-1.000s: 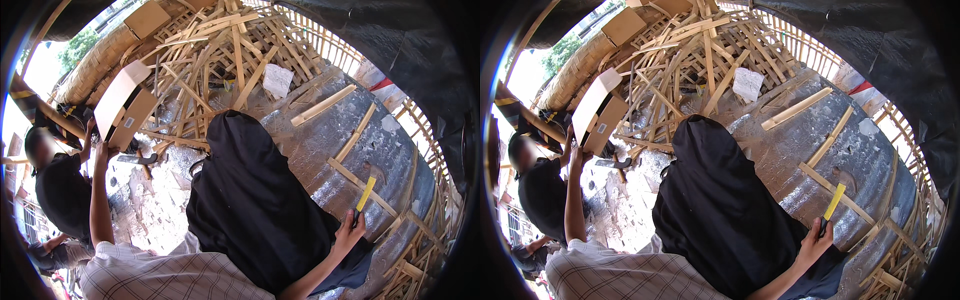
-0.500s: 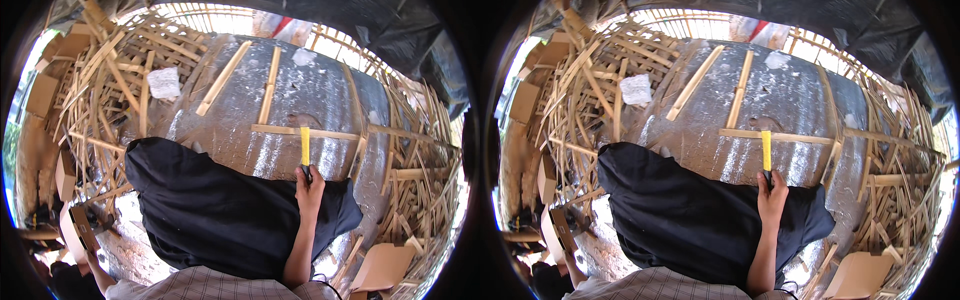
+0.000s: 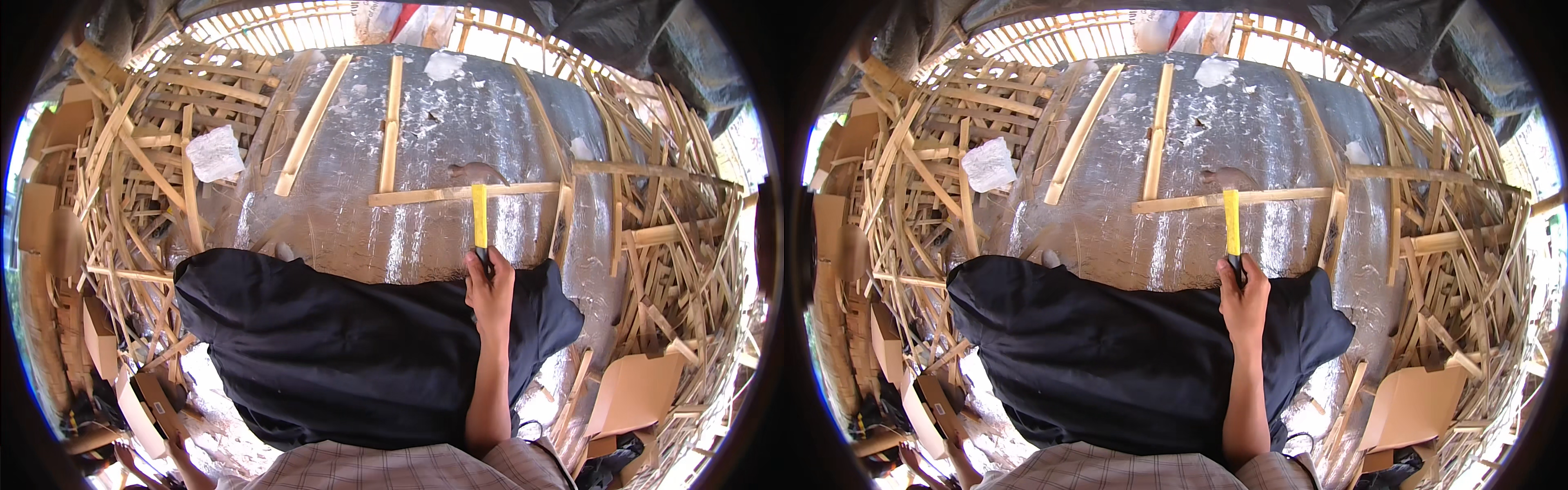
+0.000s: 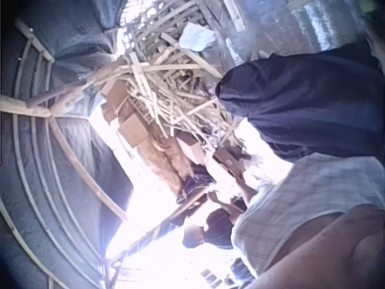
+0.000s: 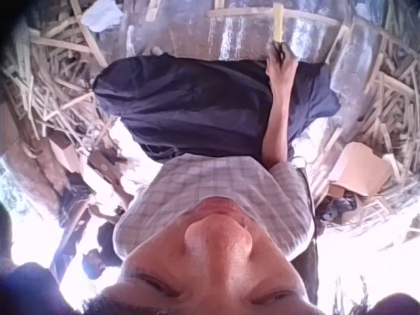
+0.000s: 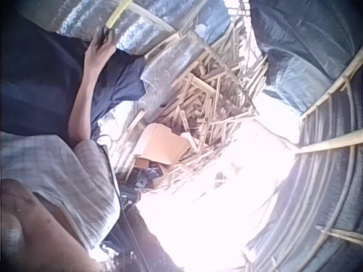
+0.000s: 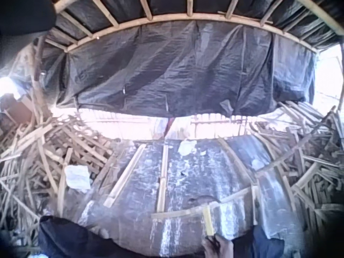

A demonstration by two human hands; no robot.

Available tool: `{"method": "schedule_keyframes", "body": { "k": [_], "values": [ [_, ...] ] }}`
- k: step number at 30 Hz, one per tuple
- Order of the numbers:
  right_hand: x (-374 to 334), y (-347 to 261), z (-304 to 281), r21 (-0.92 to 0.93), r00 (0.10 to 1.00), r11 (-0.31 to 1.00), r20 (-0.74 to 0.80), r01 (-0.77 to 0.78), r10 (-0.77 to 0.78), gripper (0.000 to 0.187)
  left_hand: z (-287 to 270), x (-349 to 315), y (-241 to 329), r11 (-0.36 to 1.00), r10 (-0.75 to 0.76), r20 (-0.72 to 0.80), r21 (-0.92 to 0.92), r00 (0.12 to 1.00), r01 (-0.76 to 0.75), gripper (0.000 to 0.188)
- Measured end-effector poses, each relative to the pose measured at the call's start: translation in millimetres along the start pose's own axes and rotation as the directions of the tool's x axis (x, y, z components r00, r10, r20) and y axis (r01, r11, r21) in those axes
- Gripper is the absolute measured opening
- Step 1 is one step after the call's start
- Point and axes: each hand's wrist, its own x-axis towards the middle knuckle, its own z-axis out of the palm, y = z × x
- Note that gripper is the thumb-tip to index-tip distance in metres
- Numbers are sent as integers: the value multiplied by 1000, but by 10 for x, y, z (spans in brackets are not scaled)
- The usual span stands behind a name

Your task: The person positions thin wood strips on a board and hammers small nails into them to secure them. They align each strip and use a hammer to drive nails through the wood.

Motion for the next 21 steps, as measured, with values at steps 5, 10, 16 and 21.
{"method": "schedule_keyframes", "body": {
  "k": [5, 10, 16, 21],
  "values": [
    [30, 19, -29, 4, 999, 1000, -38, 13, -13, 27, 29, -370, 292, 975, 44, 0, 217, 999, -43, 28],
    [31, -22, -125, 57, 996, 998, -93, -10, 16, 32, 415, -1229, 985, 886, 287, 87, 354, 954, -299, 28],
    [72, -44, -37, 103, 992, 995, -124, -4, 17, 32, 1024, -2726, 2272, 526, 786, 347, 62, 512, -848, 27],
    [249, -109, -126, -64, 974, 987, -165, 146, -155, 31, 1851, -4488, 3212, 61, 845, 514, -367, -148, -928, 26]
  ]
}}
